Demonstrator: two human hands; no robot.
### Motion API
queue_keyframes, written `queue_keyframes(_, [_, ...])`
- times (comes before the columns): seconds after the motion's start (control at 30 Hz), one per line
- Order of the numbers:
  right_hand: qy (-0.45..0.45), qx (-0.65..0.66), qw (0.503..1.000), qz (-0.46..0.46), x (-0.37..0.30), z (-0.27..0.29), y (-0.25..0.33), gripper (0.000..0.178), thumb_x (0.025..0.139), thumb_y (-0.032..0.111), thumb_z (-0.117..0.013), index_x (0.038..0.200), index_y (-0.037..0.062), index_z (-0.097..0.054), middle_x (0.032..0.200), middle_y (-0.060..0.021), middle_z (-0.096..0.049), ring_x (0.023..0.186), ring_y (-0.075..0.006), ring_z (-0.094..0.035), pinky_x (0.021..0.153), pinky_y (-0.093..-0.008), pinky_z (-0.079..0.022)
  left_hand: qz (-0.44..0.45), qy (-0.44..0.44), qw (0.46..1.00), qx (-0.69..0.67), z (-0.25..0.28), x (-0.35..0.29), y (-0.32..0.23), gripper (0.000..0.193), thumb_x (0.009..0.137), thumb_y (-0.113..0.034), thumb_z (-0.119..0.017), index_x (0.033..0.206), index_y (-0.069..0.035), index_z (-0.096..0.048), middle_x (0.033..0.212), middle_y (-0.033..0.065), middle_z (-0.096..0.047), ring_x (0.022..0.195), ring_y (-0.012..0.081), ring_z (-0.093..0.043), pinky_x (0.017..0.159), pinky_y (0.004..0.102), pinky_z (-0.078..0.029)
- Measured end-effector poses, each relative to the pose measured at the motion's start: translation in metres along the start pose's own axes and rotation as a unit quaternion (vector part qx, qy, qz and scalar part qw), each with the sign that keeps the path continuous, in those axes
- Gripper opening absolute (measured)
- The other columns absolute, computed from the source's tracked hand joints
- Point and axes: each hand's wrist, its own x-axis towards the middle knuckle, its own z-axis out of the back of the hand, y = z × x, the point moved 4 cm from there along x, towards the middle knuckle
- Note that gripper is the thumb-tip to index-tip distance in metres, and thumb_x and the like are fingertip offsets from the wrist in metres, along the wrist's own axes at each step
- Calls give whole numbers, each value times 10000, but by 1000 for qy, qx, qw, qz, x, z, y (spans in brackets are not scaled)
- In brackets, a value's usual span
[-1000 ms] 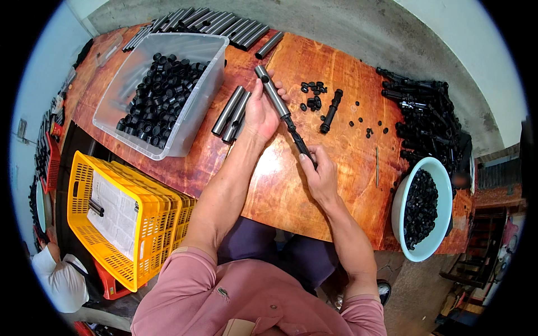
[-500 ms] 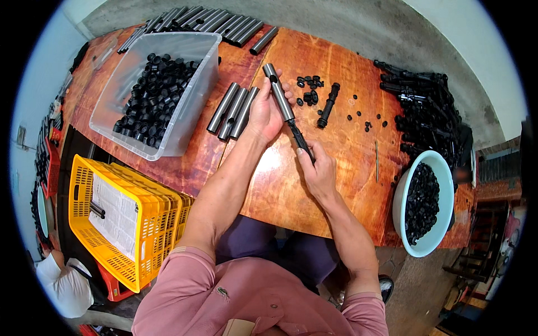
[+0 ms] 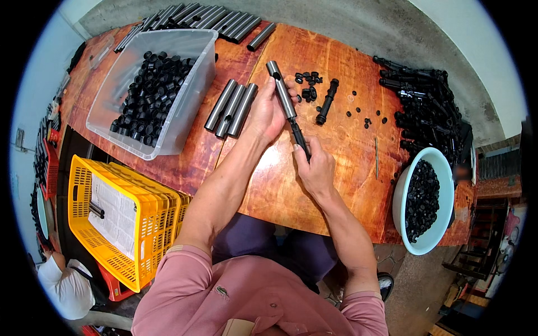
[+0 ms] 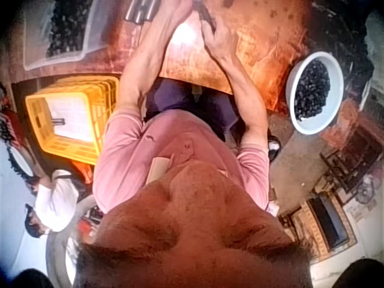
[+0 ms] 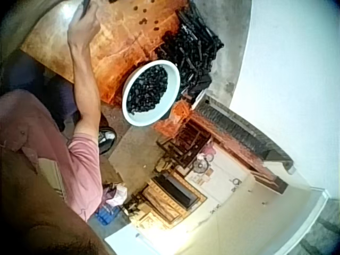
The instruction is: The person assembles small black plastic components onto cylindrical metal rods at a wooden workbench. They repeatedly pick up a rod, insert black pieces, and place the assembled unit into a yellow basket. The process is continuous and repetitive throughout the clip.
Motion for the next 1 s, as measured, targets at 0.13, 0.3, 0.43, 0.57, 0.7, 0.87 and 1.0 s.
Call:
queue_keyframes(0.13, [-23,-5,1000,-6,3,2,-7,204,928,205,-625,1026,27,-623,642,-147,-620,551,-281,-623,529,-394,-455,19,49,997,60,-16,-10,12,381,1073,-375,-419,1288,-80,-529,1030,76,-620,891,195,-598,829,347,-512])
queue_keyframes(0.3, [-36,8,999,-7,9,10,-9,191,929,190,-614,1026,28,-588,640,-165,-633,560,-329,-651,514,-422,-459,70,80,988,110,-32,-25,26,415,1079,-361,-413,1343,-55,-505,1030,101,-638,890,200,-635,804,364,-522])
queue_keyframes(0.43, [-45,44,998,-26,10,14,-12,193,928,167,-613,1042,16,-576,676,-179,-653,596,-331,-667,547,-414,-477,87,100,979,152,-36,-30,32,438,1071,-373,-430,1355,-49,-505,1019,96,-636,904,206,-629,835,373,-526])
queue_keyframes(0.57, [-71,93,993,-29,9,13,-15,201,929,153,-628,1052,0,-584,735,-143,-684,637,-207,-642,596,-343,-482,87,110,978,157,-35,-32,38,435,1075,-356,-423,1333,-19,-521,998,92,-639,901,198,-626,835,353,-540])
queue_keyframes(0.7, [-82,126,988,-36,9,15,-18,195,933,127,-637,1060,-14,-590,775,-102,-694,662,-114,-606,612,-298,-480,101,114,977,147,-39,-38,42,430,1082,-340,-412,1325,-2,-521,975,90,-642,861,179,-640,812,328,-546])
queue_keyframes(0.87, [-66,182,980,-46,11,15,-18,201,915,110,-657,1039,-22,-568,736,-102,-654,608,-134,-594,569,-300,-471,110,110,980,125,-36,-39,48,422,1052,-348,-498,1307,-12,-527,946,66,-641,896,176,-636,825,326,-549])
queue_keyframes(1.0, [-46,141,988,-45,12,16,-8,226,901,127,-688,1030,-19,-573,708,-83,-632,607,-125,-578,559,-295,-458,142,115,977,112,-33,-41,47,422,1041,-359,-522,1286,-15,-528,913,51,-629,877,164,-631,803,310,-551])
